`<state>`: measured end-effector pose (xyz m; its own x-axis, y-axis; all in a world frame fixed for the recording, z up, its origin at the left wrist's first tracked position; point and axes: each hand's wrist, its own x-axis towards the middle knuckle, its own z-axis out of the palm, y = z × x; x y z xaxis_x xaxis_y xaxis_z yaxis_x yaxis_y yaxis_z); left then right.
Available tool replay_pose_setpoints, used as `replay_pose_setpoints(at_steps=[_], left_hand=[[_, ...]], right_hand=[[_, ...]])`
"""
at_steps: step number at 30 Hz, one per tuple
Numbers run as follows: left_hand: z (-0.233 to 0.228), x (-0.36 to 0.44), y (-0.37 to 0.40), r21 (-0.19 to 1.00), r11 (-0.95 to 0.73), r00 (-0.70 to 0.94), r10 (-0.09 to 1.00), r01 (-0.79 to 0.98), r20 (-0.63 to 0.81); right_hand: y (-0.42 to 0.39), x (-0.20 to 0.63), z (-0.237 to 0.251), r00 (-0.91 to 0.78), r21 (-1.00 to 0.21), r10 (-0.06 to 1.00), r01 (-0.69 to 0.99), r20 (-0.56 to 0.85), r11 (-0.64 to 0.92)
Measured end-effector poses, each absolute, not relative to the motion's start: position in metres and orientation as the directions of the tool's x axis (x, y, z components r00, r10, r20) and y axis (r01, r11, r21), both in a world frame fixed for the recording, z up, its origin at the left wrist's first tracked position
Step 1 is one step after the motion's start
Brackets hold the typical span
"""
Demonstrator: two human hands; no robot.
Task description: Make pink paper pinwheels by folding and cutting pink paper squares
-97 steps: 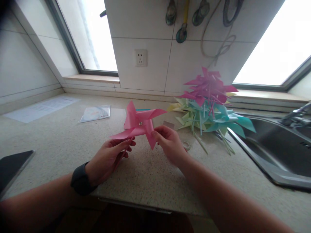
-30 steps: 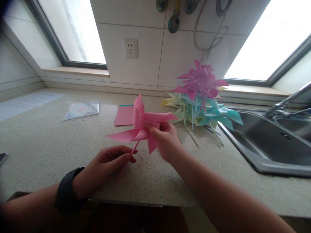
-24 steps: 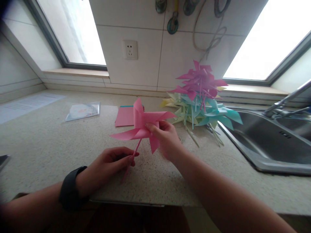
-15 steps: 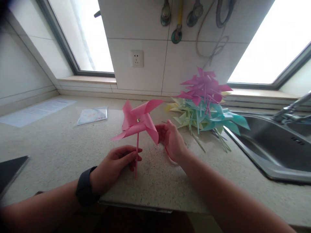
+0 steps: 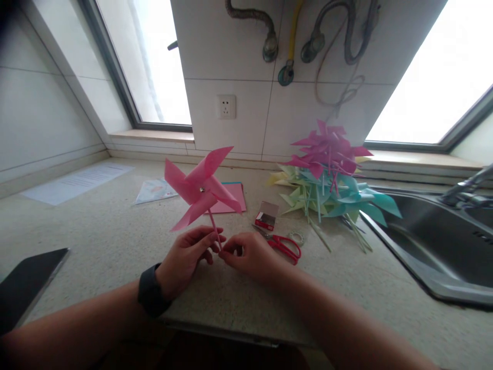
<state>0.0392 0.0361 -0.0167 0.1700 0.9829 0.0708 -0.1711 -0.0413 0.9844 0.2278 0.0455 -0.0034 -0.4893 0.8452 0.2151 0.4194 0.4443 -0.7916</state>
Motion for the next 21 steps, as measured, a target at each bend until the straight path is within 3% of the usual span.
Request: replay_pose_setpoints(at_steps=[8, 13, 21], left_hand=[[-0.022, 0.035, 0.036, 0.968, -0.202, 0.266, 0.951, 0.148, 0.158], [-0.019, 0.028, 0.029, 0.792, -0.46, 0.408, 0.864, 0.401, 0.294], [-0.018, 0.032, 0.029, 0.531, -0.674, 0.615, 0.721, 0.514, 0.319]], right_hand=[[0.052, 0.234, -0.006, -0.426, -0.741, 0.863, 0.479, 0.272, 0.47], [0.06, 0.247, -0.008, -0.315, -0.667, 0.87, 0.558, 0.38, 0.493], [0.072, 0.267, -0.016, -0.208, -0.534, 0.835, 0.684, 0.51, 0.497]])
